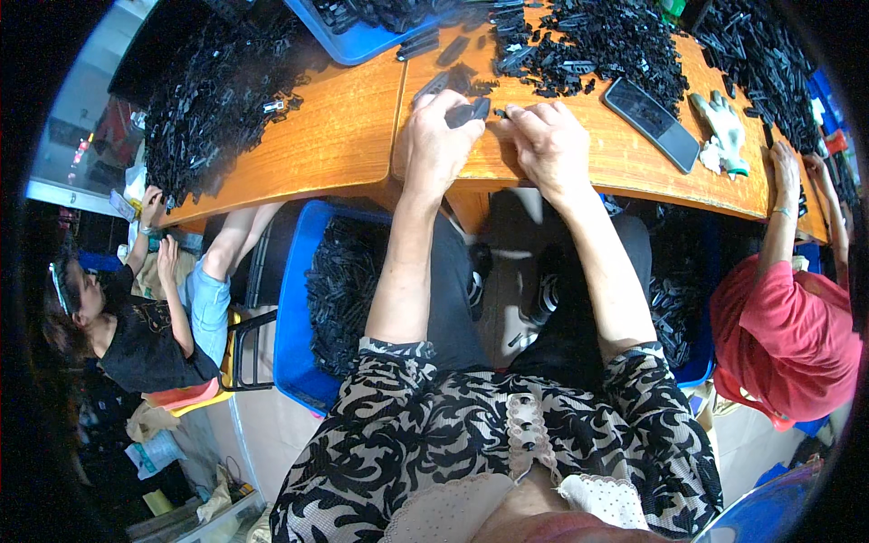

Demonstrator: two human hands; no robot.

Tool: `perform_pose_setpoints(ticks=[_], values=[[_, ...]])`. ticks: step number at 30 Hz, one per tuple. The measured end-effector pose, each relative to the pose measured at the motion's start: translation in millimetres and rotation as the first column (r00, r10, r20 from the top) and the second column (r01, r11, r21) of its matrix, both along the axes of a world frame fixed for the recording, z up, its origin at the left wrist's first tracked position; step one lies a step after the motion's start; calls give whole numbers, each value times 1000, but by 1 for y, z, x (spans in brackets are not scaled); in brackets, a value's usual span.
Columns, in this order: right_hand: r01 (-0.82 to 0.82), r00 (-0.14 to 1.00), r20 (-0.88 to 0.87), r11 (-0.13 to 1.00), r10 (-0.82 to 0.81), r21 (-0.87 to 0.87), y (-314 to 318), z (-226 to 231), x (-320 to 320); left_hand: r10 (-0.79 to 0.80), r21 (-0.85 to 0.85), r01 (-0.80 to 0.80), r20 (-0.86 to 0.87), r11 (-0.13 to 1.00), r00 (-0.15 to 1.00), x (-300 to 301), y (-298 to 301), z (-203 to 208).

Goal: The person assembles small plastic components by joining parts together by hand at a workbench and dropping the assembled pieces into a storage bin.

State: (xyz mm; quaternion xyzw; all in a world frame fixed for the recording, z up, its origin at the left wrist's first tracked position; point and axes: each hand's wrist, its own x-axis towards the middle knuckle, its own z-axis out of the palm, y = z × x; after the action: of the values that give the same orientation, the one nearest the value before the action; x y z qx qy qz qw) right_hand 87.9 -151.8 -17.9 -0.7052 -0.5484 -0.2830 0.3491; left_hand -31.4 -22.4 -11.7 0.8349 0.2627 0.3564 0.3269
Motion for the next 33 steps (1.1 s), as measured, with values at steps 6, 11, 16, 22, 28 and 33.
perform_pose_setpoints(ticks=[6,11,16,22,28,33], values=[[8,944,-321,964,80,265,-10,7,-9,-175,-570,692,702,442,690,-2,-6,13],[-73,961,-218,921,167,383,-21,27,-24,-194,-512,844,822,159,535,-2,-8,12],[-122,992,76,893,99,432,-18,35,-27,-209,-571,800,773,183,599,-2,-16,10],[-135,975,213,924,60,358,-21,34,-24,-250,-556,813,773,174,582,3,-19,6],[-127,977,206,927,55,354,-21,35,-29,-223,-516,841,811,162,540,3,-19,9],[-72,997,22,920,69,386,-22,32,-29,-205,-578,748,730,326,652,-1,-23,16]])
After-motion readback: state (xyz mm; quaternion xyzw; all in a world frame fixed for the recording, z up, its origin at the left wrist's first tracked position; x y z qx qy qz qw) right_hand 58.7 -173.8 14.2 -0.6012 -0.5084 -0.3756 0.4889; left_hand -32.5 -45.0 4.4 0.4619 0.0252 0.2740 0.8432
